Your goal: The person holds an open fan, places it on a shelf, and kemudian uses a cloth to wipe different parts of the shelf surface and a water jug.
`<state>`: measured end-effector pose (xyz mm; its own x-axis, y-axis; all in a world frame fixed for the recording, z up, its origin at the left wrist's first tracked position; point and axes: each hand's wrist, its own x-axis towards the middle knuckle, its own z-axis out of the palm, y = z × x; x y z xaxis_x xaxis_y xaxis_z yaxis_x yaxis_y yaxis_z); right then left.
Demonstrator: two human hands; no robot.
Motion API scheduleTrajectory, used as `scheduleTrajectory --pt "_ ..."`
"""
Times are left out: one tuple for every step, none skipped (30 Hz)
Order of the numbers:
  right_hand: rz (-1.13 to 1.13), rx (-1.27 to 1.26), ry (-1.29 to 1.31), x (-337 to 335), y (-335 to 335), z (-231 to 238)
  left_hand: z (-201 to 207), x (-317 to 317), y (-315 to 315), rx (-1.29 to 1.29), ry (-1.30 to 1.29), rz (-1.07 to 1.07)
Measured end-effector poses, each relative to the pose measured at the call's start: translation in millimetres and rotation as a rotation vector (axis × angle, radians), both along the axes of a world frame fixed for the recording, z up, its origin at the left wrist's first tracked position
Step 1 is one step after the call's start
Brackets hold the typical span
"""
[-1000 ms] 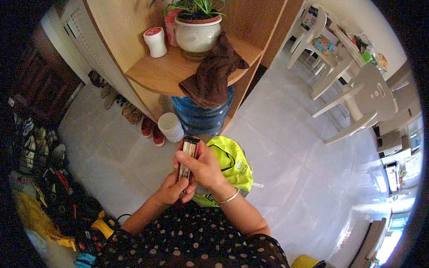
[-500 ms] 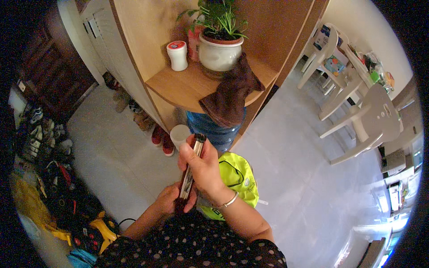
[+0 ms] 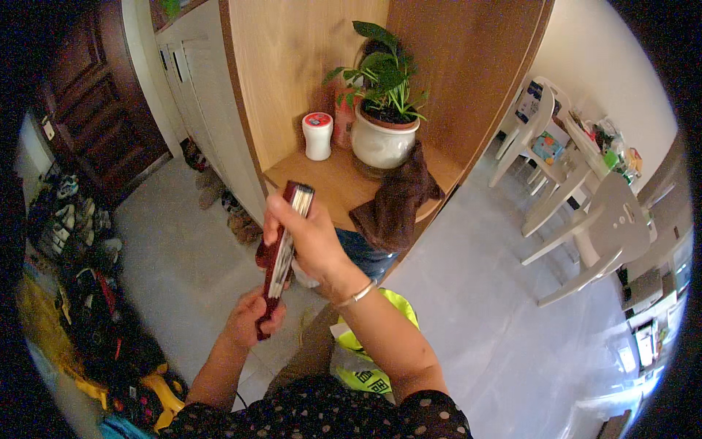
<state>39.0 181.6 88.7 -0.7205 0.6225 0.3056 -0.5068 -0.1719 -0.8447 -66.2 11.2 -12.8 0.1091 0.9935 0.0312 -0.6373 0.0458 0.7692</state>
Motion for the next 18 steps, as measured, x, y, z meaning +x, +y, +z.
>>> scheduleTrajectory --pt "-0.031 -0.014 -0.048 -3.8 6.4 8.1 9.9 -5.1 7.9 -0.002 0.091 0.087" --pt "-0.062 -0.029 -0.096 -6.7 11.6 15.6 20.3 -9.7 15.1 -0.003 0.182 0.176" --pt "-0.058 0.018 -0.123 -5.8 18.7 21.1 31.4 -12.6 21.5 0.013 0.223 0.221" --pt "-0.063 0.030 -0.120 -9.2 22.8 23.1 36.6 -15.6 30.2 0.027 0.224 0.218" --pt "-0.153 0.036 -0.080 -14.3 27.3 22.9 41.1 -18.1 39.0 0.028 0.317 0.297" --pt "-0.240 0.035 -0.038 -19.6 32.4 19.8 45.1 -21.9 47.2 0.024 0.412 0.380" --pt "-0.293 -0.013 -0.011 -24.2 38.1 15.9 49.3 -33.2 53.5 0.075 0.532 0.417" --pt "-0.292 -0.006 -0.003 -27.9 47.2 7.8 51.8 -42.2 64.3 0.084 0.536 0.420" --pt "-0.524 0.240 -0.149 -32.2 57.8 -3.3 51.8 -51.3 77.1 0.169 0.801 0.590" --pt "-0.753 0.488 -0.291 -35.5 61.8 -2.9 58.6 -58.6 87.7 0.259 1.068 0.763" --pt "-0.817 0.562 -0.343 -35.6 61.5 -5.3 67.9 -61.2 96.8 0.404 1.238 0.902" --pt "-0.824 0.570 -0.337 -36.5 67.1 -12.1 75.5 -62.4 108.2 0.416 1.236 0.905" --pt "-0.926 0.677 -0.392 -35.8 77.2 -22.6 82.1 -61.5 120.8 0.489 1.361 0.990" --pt "-1.028 0.785 -0.447 -33.9 87.1 -32.9 88.5 -60.7 132.9 0.562 1.484 1.077" --pt "-1.050 0.844 -0.470 -33.4 87.6 -33.0 93.4 -64.0 141.5 0.522 1.570 1.092" --pt "-1.051 0.848 -0.463 -35.0 86.2 -33.9 99.5 -65.1 147.5 0.526 1.572 1.099" --pt "-1.054 0.848 -0.450 -37.4 84.1 -35.1 105.6 -65.3 152.7 0.436 1.709 1.100" --pt "-1.056 0.845 -0.437 -38.7 81.5 -35.1 110.7 -65.4 156.8 0.338 1.846 1.095"
